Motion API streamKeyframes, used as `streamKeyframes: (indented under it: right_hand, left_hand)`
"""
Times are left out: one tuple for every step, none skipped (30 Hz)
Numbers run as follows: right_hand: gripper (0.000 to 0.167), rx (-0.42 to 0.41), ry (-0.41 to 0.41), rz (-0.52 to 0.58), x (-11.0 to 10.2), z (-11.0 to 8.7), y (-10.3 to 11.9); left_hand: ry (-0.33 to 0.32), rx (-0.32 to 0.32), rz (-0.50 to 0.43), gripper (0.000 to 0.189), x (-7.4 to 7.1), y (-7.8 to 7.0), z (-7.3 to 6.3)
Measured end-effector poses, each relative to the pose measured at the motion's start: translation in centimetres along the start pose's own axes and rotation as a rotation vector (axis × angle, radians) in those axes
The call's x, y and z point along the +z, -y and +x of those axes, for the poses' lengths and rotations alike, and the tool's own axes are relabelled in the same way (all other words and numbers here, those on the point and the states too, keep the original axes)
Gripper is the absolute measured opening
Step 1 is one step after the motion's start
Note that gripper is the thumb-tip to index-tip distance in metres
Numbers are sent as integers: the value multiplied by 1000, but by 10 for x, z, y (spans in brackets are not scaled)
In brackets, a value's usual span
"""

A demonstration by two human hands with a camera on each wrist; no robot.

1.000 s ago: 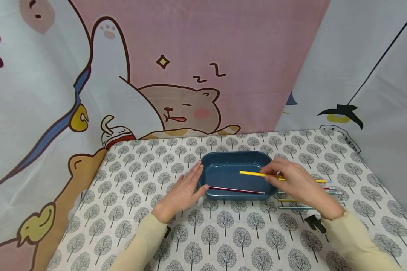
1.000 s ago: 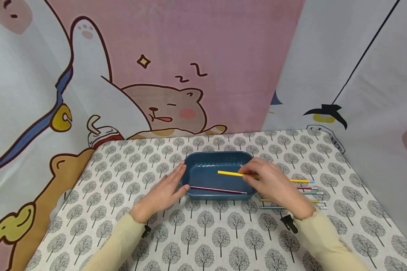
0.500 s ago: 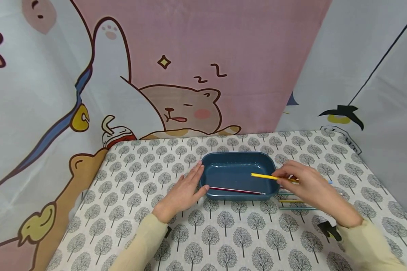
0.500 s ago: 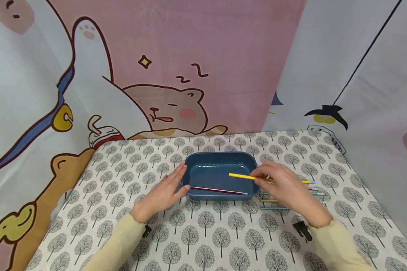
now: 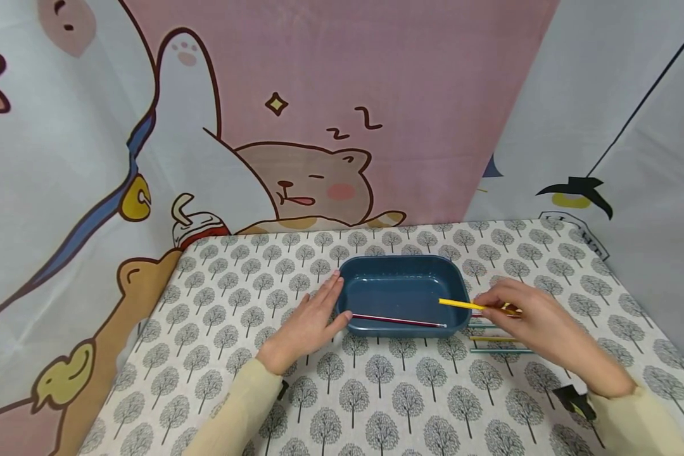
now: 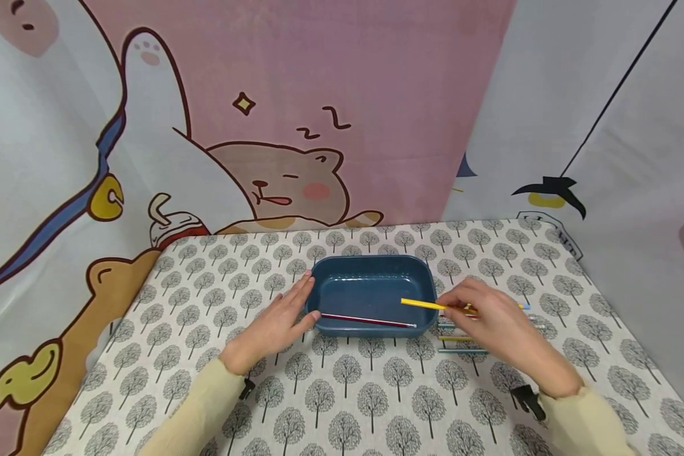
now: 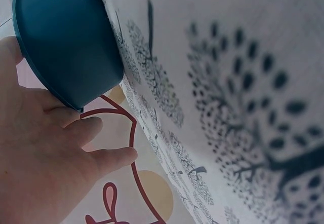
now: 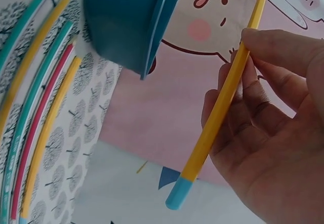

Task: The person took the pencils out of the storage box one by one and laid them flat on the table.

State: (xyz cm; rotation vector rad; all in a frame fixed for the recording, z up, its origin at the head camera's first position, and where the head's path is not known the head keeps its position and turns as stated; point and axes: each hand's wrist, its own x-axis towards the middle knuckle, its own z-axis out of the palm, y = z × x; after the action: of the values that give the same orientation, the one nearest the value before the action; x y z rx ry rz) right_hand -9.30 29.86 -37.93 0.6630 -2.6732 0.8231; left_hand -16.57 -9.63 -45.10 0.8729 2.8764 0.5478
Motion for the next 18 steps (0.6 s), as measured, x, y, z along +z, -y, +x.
streamKeyframes:
  right_hand:
    - [31, -5, -2, -5, 0, -1, -1]
    - [31, -7, -4, -12, -1, -3, -2]
    - [32, -13, -5, -21, -1, -5, -4]
    - [32, -20, -9, -23, -1, -7, -5]
    - [33, -24, -13, -27, -1, -9, -6]
    - [33, -27, -18, -34, -1, -11, -7]
    - [33, -27, -19, -38, -1, -12, -8]
    - [33, -19, -18, -40, -1, -14, -9]
    - [33, -16, -17, -41, -1, -16, -10]
    - [34, -9, -15, -42, -1, -17, -11]
    - [35, -1, -14, -48, -1, -18, -11]
    - [36, 5, -10, -52, -1, -19, -12]
    - [36, 13, -4, -51, -1, -20, -12]
    - [36, 21, 1, -53, -2, -21, -12]
    - [36, 28, 5, -56, -2, -22, -13]
    - [36, 34, 6, -59, -2, -24, -13]
    - [35, 37, 8, -61, -2, -25, -14]
    - [34, 42, 11, -61, -2, -27, -15]
  left_hand:
    - [0, 1, 1, 78, 0, 0, 0]
    - [-2, 2, 2, 79, 0, 0, 0]
    - [-4, 4, 4, 79, 0, 0, 0]
    - [-5, 5, 6, 79, 0, 0, 0]
    - [-6, 7, 9, 79, 0, 0, 0]
    - [-5, 7, 11, 79, 0, 0, 1]
    - [-4, 7, 15, 79, 0, 1, 1]
    - [-2, 7, 17, 79, 0, 1, 1]
    - [-1, 8, 19, 79, 0, 1, 1]
    - [2, 7, 21, 78, 0, 1, 1]
    - [3, 6, 22, 79, -1, 1, 1]
    - [4, 5, 23, 79, -1, 1, 1]
    - [3, 6, 25, 79, -1, 1, 1]
    - [1, 7, 27, 79, -1, 0, 1]
    - [-1, 8, 29, 79, -1, 0, 1]
    - [-3, 9, 32, 78, -1, 0, 1]
    - [-7, 11, 33, 78, -1, 0, 1]
    - [-8, 11, 36, 77, -1, 0, 2]
